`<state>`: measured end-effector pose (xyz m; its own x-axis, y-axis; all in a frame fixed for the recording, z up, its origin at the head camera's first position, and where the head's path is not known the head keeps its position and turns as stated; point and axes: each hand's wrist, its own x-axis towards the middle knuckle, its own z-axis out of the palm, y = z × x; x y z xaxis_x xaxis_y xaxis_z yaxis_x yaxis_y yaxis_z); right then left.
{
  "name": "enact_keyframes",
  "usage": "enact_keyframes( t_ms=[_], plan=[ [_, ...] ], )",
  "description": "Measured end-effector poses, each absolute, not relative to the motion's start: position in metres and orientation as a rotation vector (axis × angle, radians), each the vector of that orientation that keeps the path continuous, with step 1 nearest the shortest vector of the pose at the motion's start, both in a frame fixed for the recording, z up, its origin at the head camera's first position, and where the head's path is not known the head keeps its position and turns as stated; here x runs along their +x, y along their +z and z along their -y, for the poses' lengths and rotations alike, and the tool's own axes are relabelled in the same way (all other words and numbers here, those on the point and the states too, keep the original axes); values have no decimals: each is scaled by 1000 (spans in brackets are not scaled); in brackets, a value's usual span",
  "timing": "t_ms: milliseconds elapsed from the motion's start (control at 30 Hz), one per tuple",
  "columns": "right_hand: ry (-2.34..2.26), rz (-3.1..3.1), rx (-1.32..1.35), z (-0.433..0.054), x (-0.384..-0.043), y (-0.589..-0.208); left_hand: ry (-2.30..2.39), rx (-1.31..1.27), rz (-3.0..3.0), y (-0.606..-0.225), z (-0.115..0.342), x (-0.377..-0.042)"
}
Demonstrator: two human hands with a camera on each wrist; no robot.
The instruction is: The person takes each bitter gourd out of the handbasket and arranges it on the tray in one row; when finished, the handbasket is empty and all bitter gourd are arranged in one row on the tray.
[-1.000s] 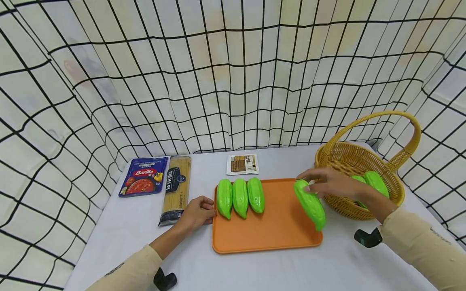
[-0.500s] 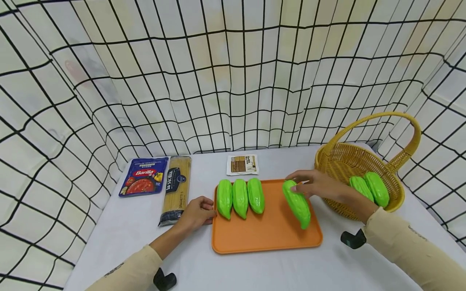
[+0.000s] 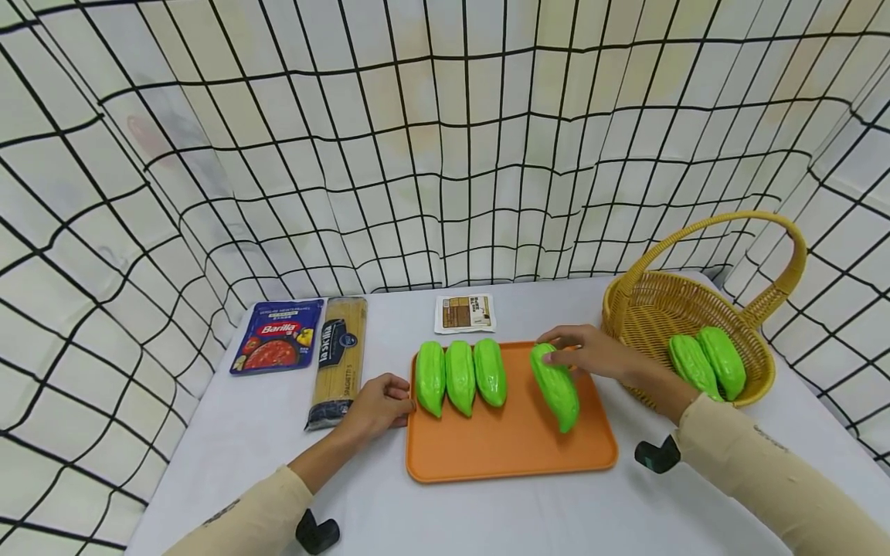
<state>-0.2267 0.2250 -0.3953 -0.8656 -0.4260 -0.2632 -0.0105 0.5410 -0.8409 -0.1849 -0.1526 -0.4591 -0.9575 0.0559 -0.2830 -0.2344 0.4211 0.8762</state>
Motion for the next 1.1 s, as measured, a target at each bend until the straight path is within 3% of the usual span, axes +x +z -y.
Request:
enact_keyframes(
  t_ms=[1100],
  plan=[
    [-1207,-2386,-196,-186,-257,-414,1562,-155,-2406,-461,151,-186]
  ],
)
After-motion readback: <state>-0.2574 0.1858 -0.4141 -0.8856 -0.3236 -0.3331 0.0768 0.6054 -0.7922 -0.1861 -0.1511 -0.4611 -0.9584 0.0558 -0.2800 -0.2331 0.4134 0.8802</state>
